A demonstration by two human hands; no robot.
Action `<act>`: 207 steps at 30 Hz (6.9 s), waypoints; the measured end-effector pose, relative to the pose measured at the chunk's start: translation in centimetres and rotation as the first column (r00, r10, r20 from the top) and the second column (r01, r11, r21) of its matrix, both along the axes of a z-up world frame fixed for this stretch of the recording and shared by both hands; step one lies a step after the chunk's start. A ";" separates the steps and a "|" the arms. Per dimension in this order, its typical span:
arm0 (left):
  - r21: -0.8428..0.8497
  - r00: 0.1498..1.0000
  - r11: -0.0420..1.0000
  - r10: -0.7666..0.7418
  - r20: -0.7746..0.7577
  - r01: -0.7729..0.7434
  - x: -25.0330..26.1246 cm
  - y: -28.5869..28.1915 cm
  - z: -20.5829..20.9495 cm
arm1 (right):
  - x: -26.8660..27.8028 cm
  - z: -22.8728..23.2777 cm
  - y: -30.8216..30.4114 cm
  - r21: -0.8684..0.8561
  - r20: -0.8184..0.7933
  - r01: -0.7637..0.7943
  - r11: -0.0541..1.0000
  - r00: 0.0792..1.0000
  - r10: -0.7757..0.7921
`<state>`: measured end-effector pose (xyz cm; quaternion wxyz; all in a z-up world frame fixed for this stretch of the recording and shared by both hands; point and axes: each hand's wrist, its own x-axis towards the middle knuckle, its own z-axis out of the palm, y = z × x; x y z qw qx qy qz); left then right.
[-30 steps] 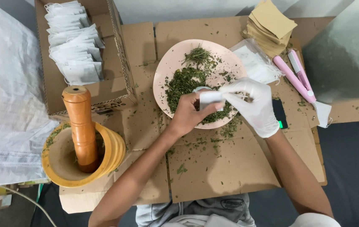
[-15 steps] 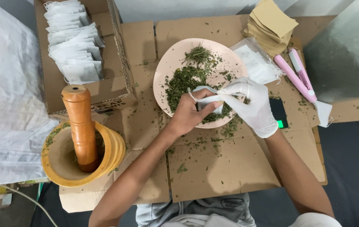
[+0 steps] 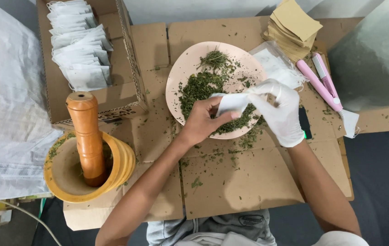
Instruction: The person scoops dried green herbs from a pink plate into small white tea bags using a white plastic spoon. The filled tea bags are placed on a digital scale, then set aside in a cardboard box. A mortar and pestle are visible on the table but not used.
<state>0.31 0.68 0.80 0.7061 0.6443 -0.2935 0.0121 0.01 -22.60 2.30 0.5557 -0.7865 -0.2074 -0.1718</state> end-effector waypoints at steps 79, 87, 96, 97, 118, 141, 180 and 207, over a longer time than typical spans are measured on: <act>0.711 0.953 0.702 -0.185 0.240 -0.042 6.9 -21.7 -2.4 | -9.0 -7.6 -15.9 -0.161 -0.338 0.648 0.744 0.672 -0.659; 0.628 0.916 0.769 -0.159 0.368 -0.119 7.9 -20.2 -3.8 | -9.5 -8.1 -17.1 -0.071 -0.269 0.745 0.663 0.626 -0.732; 0.642 0.912 0.753 -0.153 0.381 -0.142 8.4 -19.4 -4.3 | -9.6 -7.9 -16.7 -0.098 -0.283 0.764 0.638 0.593 -0.754; 0.645 0.916 0.752 -0.150 0.373 -0.139 8.4 -19.3 -4.0 | -9.5 -7.7 -16.6 -0.090 -0.277 0.763 0.640 0.598 -0.753; 0.660 0.921 0.744 -0.178 0.345 -0.103 9.0 -18.8 -3.5 | -9.4 -7.9 -16.4 -0.089 -0.287 0.767 0.635 0.591 -0.754; 0.687 0.929 0.726 -0.248 0.276 -0.010 8.2 -18.5 -2.3 | -9.3 -7.9 -16.3 -0.124 -0.268 0.720 0.683 0.638 -0.722; 0.268 0.803 0.801 0.385 0.455 -0.536 5.4 -1.5 -5.3 | 13.5 8.5 9.4 -0.219 0.157 -0.148 0.965 0.970 0.184; 0.531 0.852 0.695 0.238 0.466 -0.484 5.0 -4.1 -10.9 | 16.8 2.3 40.4 -0.963 -0.059 -0.141 0.229 0.942 0.330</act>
